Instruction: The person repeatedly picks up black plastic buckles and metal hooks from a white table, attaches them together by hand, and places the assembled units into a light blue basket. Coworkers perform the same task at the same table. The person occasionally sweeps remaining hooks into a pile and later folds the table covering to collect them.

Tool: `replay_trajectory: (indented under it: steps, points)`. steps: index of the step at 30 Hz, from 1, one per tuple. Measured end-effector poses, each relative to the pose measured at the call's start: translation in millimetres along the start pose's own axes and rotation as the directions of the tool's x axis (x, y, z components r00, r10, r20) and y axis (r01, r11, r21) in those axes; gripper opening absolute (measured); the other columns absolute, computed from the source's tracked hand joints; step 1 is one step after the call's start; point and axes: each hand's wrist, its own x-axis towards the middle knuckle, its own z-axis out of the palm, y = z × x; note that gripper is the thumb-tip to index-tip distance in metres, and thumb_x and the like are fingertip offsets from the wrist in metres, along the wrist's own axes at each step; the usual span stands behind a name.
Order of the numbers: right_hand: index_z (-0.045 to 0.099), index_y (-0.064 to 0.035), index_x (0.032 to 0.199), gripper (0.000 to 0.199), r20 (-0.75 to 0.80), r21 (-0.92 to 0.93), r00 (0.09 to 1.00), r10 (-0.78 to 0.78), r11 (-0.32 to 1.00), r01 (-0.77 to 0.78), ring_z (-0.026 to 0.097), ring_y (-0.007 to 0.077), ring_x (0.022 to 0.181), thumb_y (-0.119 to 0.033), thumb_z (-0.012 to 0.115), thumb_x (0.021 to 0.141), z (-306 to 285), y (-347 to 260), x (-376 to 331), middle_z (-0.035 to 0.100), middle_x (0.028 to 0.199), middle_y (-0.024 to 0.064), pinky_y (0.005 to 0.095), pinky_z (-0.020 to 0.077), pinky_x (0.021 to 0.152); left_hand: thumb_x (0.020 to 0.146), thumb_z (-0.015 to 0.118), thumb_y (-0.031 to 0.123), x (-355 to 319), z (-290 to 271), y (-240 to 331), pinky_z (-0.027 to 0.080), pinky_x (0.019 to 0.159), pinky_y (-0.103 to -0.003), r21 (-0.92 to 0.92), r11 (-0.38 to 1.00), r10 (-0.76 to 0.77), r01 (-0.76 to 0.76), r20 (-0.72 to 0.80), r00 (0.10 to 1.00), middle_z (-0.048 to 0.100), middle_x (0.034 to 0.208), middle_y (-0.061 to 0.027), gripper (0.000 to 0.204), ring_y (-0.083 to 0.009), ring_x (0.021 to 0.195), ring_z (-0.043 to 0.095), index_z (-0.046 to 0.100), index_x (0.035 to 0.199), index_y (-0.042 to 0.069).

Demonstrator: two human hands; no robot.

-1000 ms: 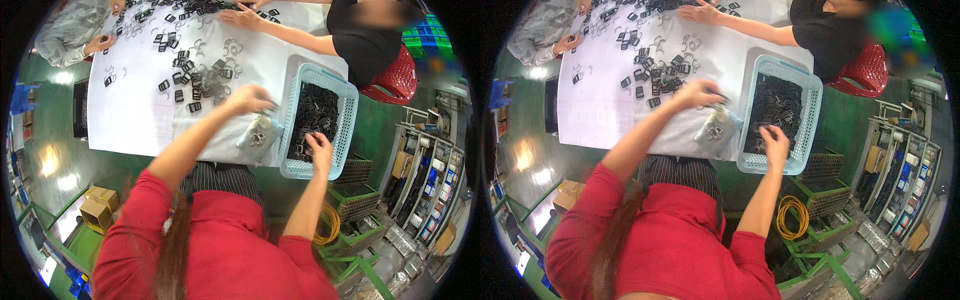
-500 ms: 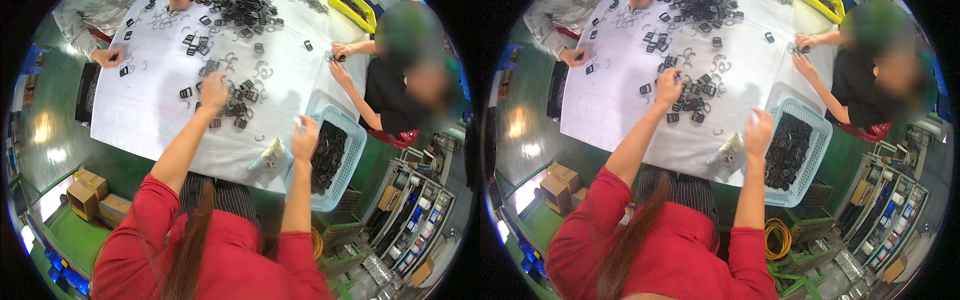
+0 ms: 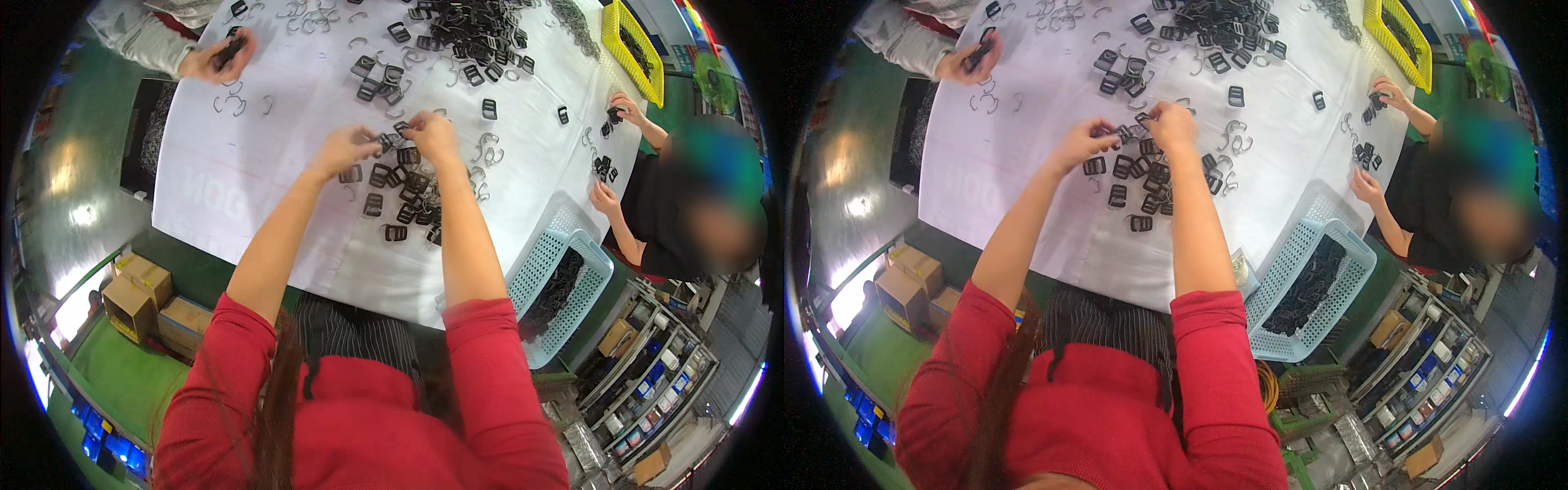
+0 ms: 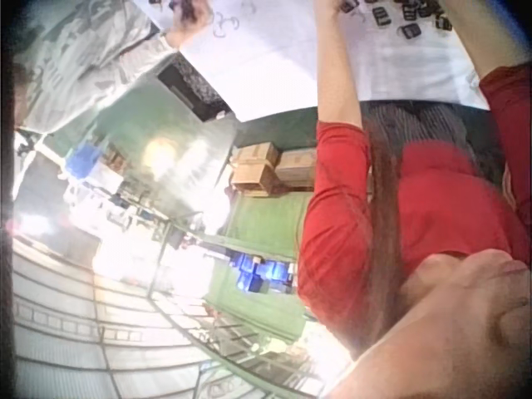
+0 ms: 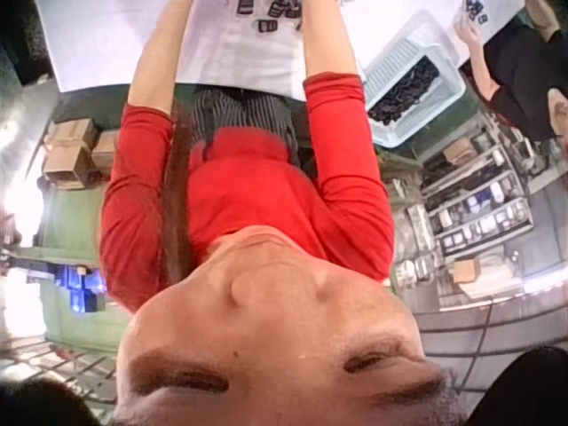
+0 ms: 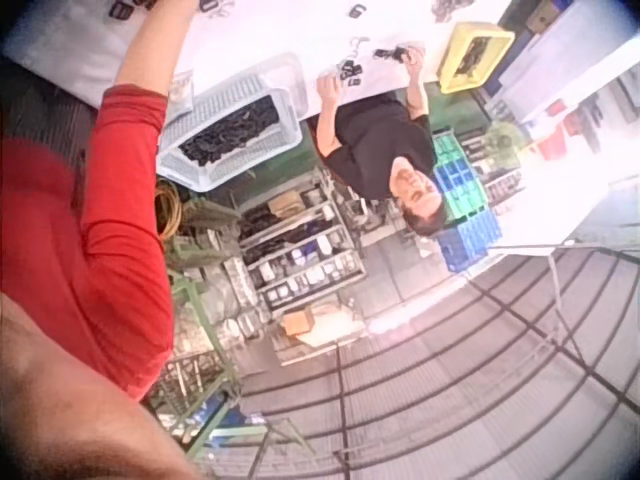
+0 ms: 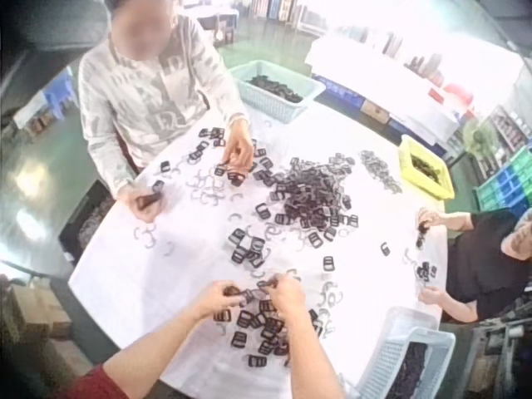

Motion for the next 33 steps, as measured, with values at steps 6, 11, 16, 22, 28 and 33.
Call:
replay_trajectory:
  steps: [6, 11, 16, 22, 28, 33]
  points:
    - [0.066, 0.0003, 0.085, 0.032, -0.068, 0.410, 0.964, 0.258, 0.888, -0.209, 0.061, 0.0185, 0.075, -0.026, 0.071, 0.067, -23, 26, -36, 0.067, 0.080, 0.0113, 0.0303, 0.0463, 0.070, 0.081, 0.064, 0.018, -6, -43, 4, 0.043, 0.061, -0.022, 0.172, 0.985, -0.022, 0.036, -0.078, 0.997, 0.064, 0.080, -0.0025, 0.022, -0.0074, 0.069, 0.056, 0.062, 0.098, 0.005]
    - [0.061, -0.0032, 0.090, 0.021, 0.110, 0.687, 0.920, 0.375, 0.640, -0.343, 0.060, 0.0134, 0.081, -0.017, 0.065, 0.075, -31, 56, -76, 0.064, 0.084, 0.0034, 0.0258, 0.0447, 0.071, 0.083, 0.064, 0.022, -21, -52, 21, 0.051, 0.072, -0.029, -0.233, 0.964, -0.106, 0.130, 0.115, 0.988, 0.066, 0.095, -0.0082, 0.029, -0.0150, 0.080, 0.064, 0.061, 0.104, 0.002]
    - [0.055, -0.0047, 0.098, 0.020, 0.183, 0.981, 0.972, 0.145, 0.034, -0.190, 0.059, 0.0156, 0.077, -0.011, 0.059, 0.079, -49, 25, -107, 0.061, 0.083, 0.0028, 0.0305, 0.0488, 0.072, 0.086, 0.061, 0.027, -36, -53, 11, 0.053, 0.067, -0.028, -0.633, 0.752, -0.087, 0.181, 0.176, 0.980, 0.064, 0.094, -0.0055, 0.029, -0.0151, 0.081, 0.063, 0.061, 0.104, 0.004]
    - [0.064, -0.0039, 0.092, 0.039, -0.205, -0.055, 0.945, 0.257, 0.960, -0.273, 0.063, 0.0314, 0.086, -0.036, 0.072, 0.071, 14, 20, -54, 0.065, 0.086, 0.0186, 0.0400, 0.0474, 0.074, 0.083, 0.064, 0.037, -22, -1, -9, 0.047, 0.054, -0.026, 0.080, 0.978, -0.184, 0.195, -0.128, 0.975, 0.064, 0.084, -0.0008, 0.030, -0.0105, 0.073, 0.060, 0.065, 0.097, 0.011]
    - [0.064, -0.0020, 0.088, 0.032, 0.083, 0.390, 0.948, 0.308, 0.865, -0.316, 0.054, 0.0137, 0.058, -0.028, 0.072, 0.071, -3, 22, -51, 0.060, 0.067, 0.0050, 0.0281, 0.0423, 0.055, 0.086, 0.062, 0.019, -35, 9, 2, 0.048, 0.058, -0.021, -0.539, 0.820, -0.178, 0.194, 0.082, 0.981, 0.061, 0.087, 0.0019, 0.020, -0.0068, 0.073, 0.057, 0.063, 0.102, 0.006]
    - [0.065, 0.0003, 0.083, 0.025, 0.081, 0.603, 0.936, 0.342, 0.731, -0.320, 0.046, 0.0073, 0.051, -0.023, 0.070, 0.075, -17, 40, -72, 0.055, 0.062, -0.0002, 0.0229, 0.0352, 0.045, 0.082, 0.063, 0.012, -41, 12, -1, 0.053, 0.065, -0.025, -0.164, 0.982, -0.113, 0.092, -0.123, 0.986, 0.065, 0.089, -0.0052, 0.022, -0.0131, 0.076, 0.063, 0.062, 0.102, 0.002]
